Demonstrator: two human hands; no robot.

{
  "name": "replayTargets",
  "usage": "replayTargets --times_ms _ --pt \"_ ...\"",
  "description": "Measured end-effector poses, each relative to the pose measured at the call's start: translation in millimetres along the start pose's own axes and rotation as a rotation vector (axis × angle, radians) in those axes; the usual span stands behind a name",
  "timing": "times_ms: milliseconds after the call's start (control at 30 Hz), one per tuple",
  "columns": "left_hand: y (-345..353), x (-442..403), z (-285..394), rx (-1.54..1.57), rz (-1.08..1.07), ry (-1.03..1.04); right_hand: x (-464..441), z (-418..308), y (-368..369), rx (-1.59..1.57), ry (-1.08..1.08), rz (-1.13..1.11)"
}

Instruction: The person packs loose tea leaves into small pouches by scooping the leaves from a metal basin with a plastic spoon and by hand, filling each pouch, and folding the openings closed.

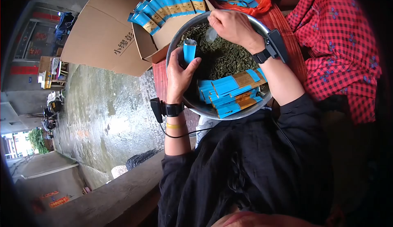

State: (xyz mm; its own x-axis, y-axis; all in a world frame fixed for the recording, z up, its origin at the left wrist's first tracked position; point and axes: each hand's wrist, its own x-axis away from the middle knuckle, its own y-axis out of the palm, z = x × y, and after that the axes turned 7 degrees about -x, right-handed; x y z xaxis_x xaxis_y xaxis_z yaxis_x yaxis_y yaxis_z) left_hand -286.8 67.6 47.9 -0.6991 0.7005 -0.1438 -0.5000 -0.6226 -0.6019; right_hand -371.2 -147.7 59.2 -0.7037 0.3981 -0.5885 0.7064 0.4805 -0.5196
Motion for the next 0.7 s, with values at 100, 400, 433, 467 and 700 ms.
replayTargets --times_ms 100,400,433,467,700 --pt "0 0 2 0.035 0.028 0.015 9 7 9 0.261 0.169 -0.348" --pt "-3 2 6 0.042 0.019 -0.014 11 4 33 -0.163 0.406 -0.410" --pt "-3 3 6 0.043 0.027 -0.020 10 10 32 -0.282 0.376 -0.369" --pt "-3 3 6 0.031 0.034 -0.002 8 16 32 -0.290 0.391 -0.338" --pt "2 -1 -7 0.086 0.038 0.044 4 32 29 -0.194 0.277 -0.179"
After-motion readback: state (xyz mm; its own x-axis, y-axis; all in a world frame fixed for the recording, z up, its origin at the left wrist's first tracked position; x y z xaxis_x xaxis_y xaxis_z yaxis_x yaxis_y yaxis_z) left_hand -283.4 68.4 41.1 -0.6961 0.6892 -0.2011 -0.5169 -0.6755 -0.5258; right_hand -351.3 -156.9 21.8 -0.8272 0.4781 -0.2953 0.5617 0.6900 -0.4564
